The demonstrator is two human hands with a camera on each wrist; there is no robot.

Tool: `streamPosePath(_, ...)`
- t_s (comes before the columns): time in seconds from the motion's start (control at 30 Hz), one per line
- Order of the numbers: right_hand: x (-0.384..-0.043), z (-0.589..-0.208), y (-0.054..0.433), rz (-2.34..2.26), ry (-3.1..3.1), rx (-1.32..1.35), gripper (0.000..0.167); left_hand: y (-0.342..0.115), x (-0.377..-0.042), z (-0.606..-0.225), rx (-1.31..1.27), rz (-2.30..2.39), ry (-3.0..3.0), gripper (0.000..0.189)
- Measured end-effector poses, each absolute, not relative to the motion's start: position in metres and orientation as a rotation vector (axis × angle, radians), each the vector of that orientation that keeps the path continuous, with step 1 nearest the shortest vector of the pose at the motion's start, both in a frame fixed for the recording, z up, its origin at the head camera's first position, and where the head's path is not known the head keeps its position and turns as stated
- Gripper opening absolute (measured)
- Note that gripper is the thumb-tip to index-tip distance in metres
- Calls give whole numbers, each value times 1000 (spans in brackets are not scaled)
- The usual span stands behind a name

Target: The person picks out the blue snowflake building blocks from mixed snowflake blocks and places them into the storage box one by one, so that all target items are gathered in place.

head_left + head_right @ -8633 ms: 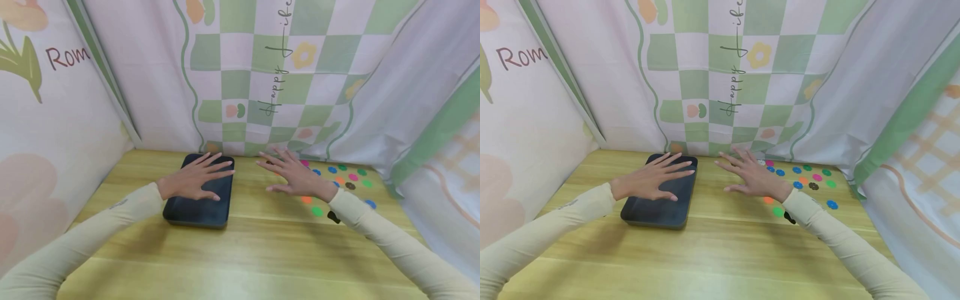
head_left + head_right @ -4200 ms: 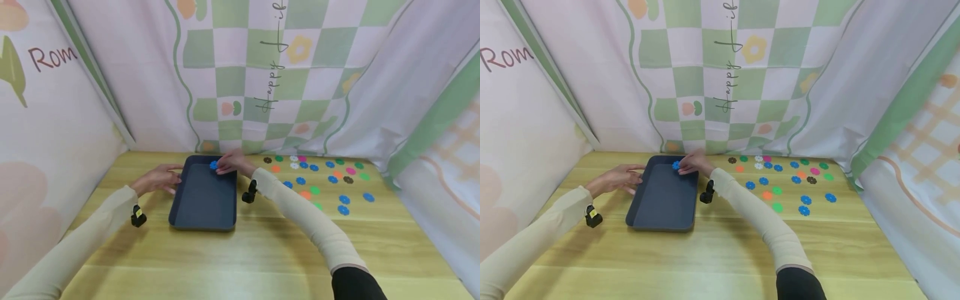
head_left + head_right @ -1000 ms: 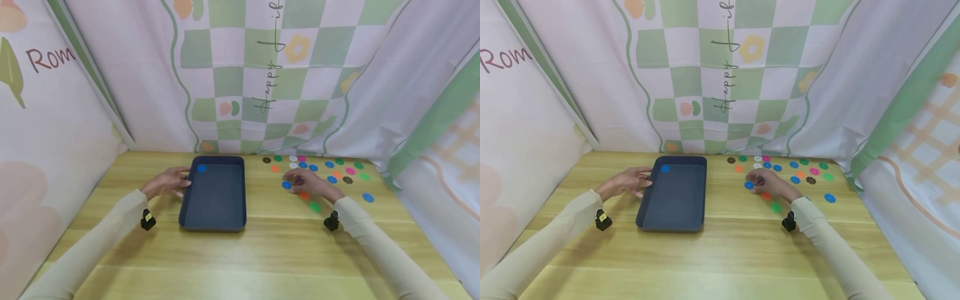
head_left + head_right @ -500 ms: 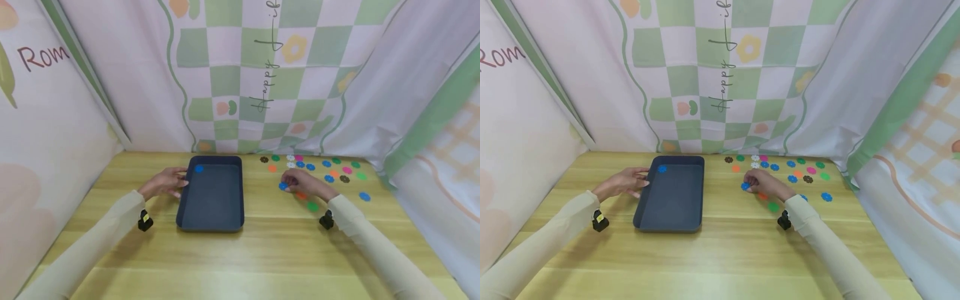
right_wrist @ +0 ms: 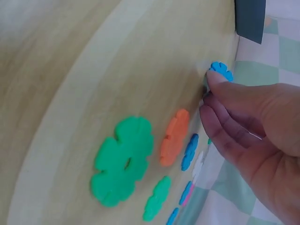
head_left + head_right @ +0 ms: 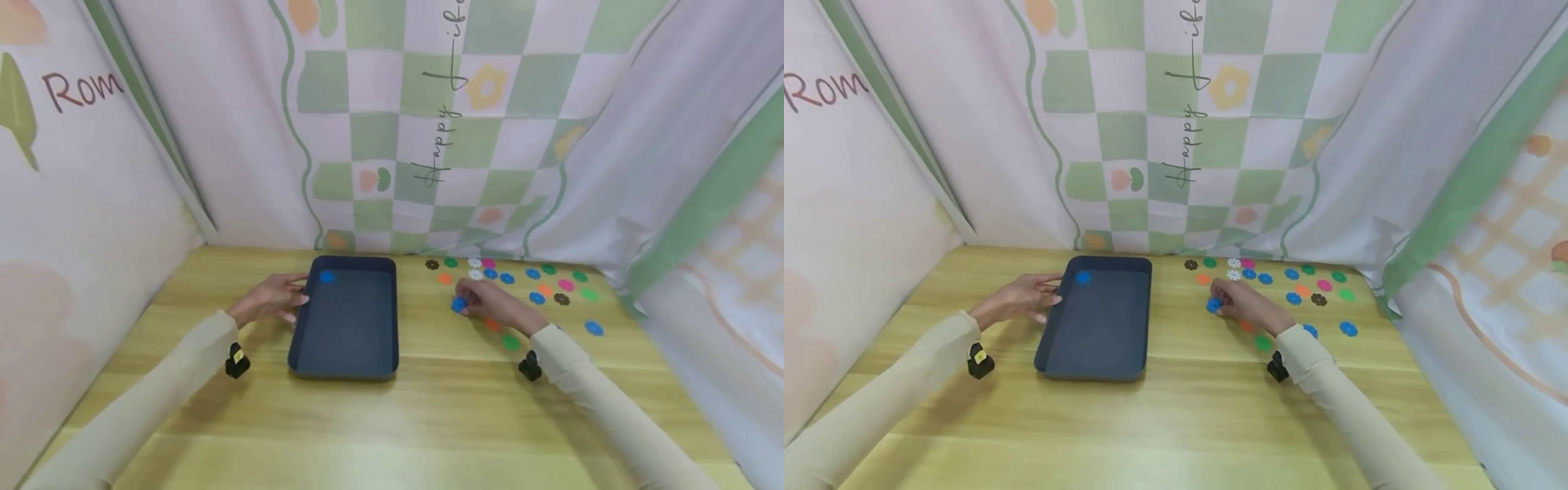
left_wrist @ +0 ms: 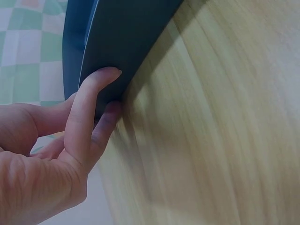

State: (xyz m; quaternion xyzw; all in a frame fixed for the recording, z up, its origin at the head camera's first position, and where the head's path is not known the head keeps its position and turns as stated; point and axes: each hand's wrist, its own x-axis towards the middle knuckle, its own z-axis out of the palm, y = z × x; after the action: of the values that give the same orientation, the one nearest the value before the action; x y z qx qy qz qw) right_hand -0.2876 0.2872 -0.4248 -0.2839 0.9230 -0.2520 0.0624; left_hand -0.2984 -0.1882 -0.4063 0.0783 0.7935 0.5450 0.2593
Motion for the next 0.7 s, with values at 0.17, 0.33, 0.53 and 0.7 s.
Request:
streamPosePath(0.17,-290,-426,280,-844,2829,-858,16,-191,-299,-406,220,1500,2123,72)
streamPosePath(0.33,-296,-423,271,-1072,2872,-714,19,-192,-299,-409,219,1547,2102,71)
streamPosePath(0.53,-307,-408,248,-1381,2825,-517,28,-193,-301,-407,170,1515,2123,69)
streamPosePath(0.7,-316,-393,221,-1596,2546,-321,33,-193,-304,-405,118,1499,2121,67)
